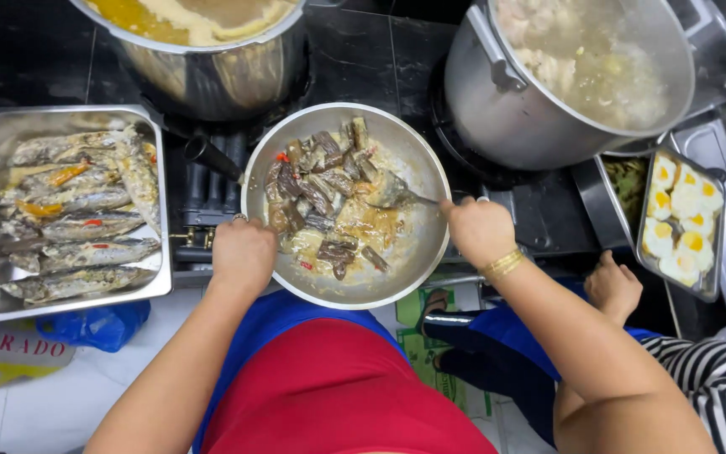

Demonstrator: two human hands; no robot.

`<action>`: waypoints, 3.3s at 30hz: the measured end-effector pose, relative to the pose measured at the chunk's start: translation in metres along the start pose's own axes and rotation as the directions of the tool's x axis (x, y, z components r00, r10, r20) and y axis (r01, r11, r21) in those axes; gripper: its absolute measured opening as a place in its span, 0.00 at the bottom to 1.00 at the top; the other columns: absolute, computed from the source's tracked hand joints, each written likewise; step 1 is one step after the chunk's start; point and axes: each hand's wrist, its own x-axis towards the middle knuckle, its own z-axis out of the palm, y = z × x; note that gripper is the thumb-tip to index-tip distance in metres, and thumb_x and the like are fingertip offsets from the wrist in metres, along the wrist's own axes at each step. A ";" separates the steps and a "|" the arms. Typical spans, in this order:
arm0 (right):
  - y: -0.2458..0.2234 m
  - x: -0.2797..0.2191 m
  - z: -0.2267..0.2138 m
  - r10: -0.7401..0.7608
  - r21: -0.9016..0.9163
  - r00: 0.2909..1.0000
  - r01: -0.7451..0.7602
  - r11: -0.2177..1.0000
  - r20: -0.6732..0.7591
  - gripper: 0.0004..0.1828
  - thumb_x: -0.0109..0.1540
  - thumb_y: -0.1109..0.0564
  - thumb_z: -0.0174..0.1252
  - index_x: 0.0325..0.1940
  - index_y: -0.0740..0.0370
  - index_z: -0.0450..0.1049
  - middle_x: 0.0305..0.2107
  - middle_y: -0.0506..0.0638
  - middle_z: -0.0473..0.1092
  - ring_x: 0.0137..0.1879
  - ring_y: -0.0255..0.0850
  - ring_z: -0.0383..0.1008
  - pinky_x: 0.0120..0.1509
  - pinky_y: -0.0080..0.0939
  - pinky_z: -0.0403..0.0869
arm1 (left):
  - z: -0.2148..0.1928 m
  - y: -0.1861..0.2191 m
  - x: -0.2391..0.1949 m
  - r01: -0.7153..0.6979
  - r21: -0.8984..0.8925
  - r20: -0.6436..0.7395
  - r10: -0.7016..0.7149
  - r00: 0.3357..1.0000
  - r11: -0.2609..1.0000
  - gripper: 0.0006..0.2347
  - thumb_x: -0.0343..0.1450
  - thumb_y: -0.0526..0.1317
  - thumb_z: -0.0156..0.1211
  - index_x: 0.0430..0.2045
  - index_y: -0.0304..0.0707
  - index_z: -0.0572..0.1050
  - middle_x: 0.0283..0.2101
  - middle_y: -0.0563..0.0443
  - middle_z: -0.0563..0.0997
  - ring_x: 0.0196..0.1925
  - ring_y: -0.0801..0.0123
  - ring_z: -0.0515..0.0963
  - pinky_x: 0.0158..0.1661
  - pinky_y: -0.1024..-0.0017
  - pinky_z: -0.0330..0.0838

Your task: Stirring and transferring cooked fish from a frying pan to a metal tray using a spoon

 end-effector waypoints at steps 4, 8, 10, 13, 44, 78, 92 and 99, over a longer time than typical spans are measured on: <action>-0.027 0.007 0.002 -0.024 0.060 0.999 0.025 0.998 -0.023 0.13 0.65 0.50 0.50 0.31 0.46 0.78 0.16 0.49 0.70 0.22 0.43 0.75 0.26 0.40 0.74 | -0.001 0.002 0.002 0.017 -0.007 0.038 -0.017 0.999 1.000 0.03 0.59 0.35 0.60 0.15 0.43 0.80 0.19 0.50 0.75 0.24 0.58 0.75 0.28 0.62 0.63; -0.047 0.011 0.038 -0.026 0.094 0.999 0.030 0.995 -0.041 0.15 0.61 0.55 0.51 0.49 0.39 0.76 0.19 0.47 0.70 0.24 0.42 0.75 0.27 0.40 0.74 | -0.002 0.003 0.008 -0.018 -0.010 0.030 0.018 0.999 1.000 0.03 0.59 0.36 0.59 0.14 0.44 0.79 0.19 0.51 0.75 0.25 0.58 0.75 0.28 0.62 0.63; -0.051 0.006 0.048 0.002 0.110 0.998 0.005 0.994 -0.060 0.17 0.61 0.54 0.50 0.51 0.36 0.74 0.20 0.45 0.70 0.24 0.41 0.75 0.28 0.39 0.74 | -0.001 0.004 0.011 -0.037 -0.001 0.014 0.037 0.999 0.999 0.04 0.59 0.36 0.58 0.14 0.45 0.79 0.19 0.52 0.75 0.26 0.59 0.75 0.28 0.62 0.63; -0.050 -0.005 0.055 0.078 0.158 0.996 -0.072 0.985 -0.034 0.19 0.62 0.54 0.48 0.55 0.33 0.71 0.22 0.44 0.69 0.26 0.40 0.75 0.30 0.38 0.75 | -0.002 0.004 0.011 -0.041 -0.003 0.013 0.041 0.999 0.999 0.03 0.58 0.36 0.59 0.15 0.44 0.80 0.19 0.52 0.75 0.26 0.58 0.75 0.28 0.62 0.63; -0.039 -0.063 0.053 0.172 0.109 0.983 -0.164 0.980 -0.061 0.18 0.63 0.52 0.49 0.51 0.27 0.73 0.21 0.39 0.68 0.24 0.36 0.72 0.29 0.34 0.74 | 0.013 0.036 0.067 -0.173 0.004 -0.172 0.171 0.970 0.985 0.03 0.59 0.34 0.57 0.16 0.41 0.79 0.20 0.47 0.74 0.26 0.56 0.74 0.28 0.61 0.62; -0.013 -0.065 0.013 0.169 0.473 0.902 -0.360 0.804 0.398 0.20 0.63 0.50 0.52 0.58 0.28 0.69 0.33 0.50 0.75 0.37 0.56 0.78 0.43 0.55 0.78 | 0.016 0.027 0.073 -0.127 -0.166 -0.031 0.124 0.992 0.978 0.06 0.62 0.37 0.55 0.15 0.54 0.75 0.18 0.60 0.72 0.26 0.64 0.74 0.28 0.65 0.64; -0.078 -0.088 -0.045 0.361 0.468 0.757 -0.632 0.617 0.545 0.21 0.63 0.50 0.53 0.58 0.24 0.71 0.37 0.49 0.78 0.46 0.55 0.78 0.49 0.56 0.77 | 0.007 0.005 0.070 -0.244 -0.198 -0.259 0.189 0.947 0.949 0.04 0.58 0.35 0.56 0.13 0.47 0.76 0.17 0.52 0.72 0.23 0.60 0.72 0.25 0.60 0.62; -0.108 -0.096 -0.067 0.431 0.445 0.647 -0.755 0.482 0.629 0.22 0.63 0.51 0.54 0.59 0.25 0.72 0.37 0.52 0.79 0.49 0.56 0.76 0.53 0.55 0.75 | -0.004 -0.026 0.047 -0.237 -0.211 -0.291 0.171 0.941 0.948 0.02 0.58 0.35 0.57 0.16 0.44 0.77 0.19 0.49 0.72 0.23 0.58 0.73 0.25 0.59 0.61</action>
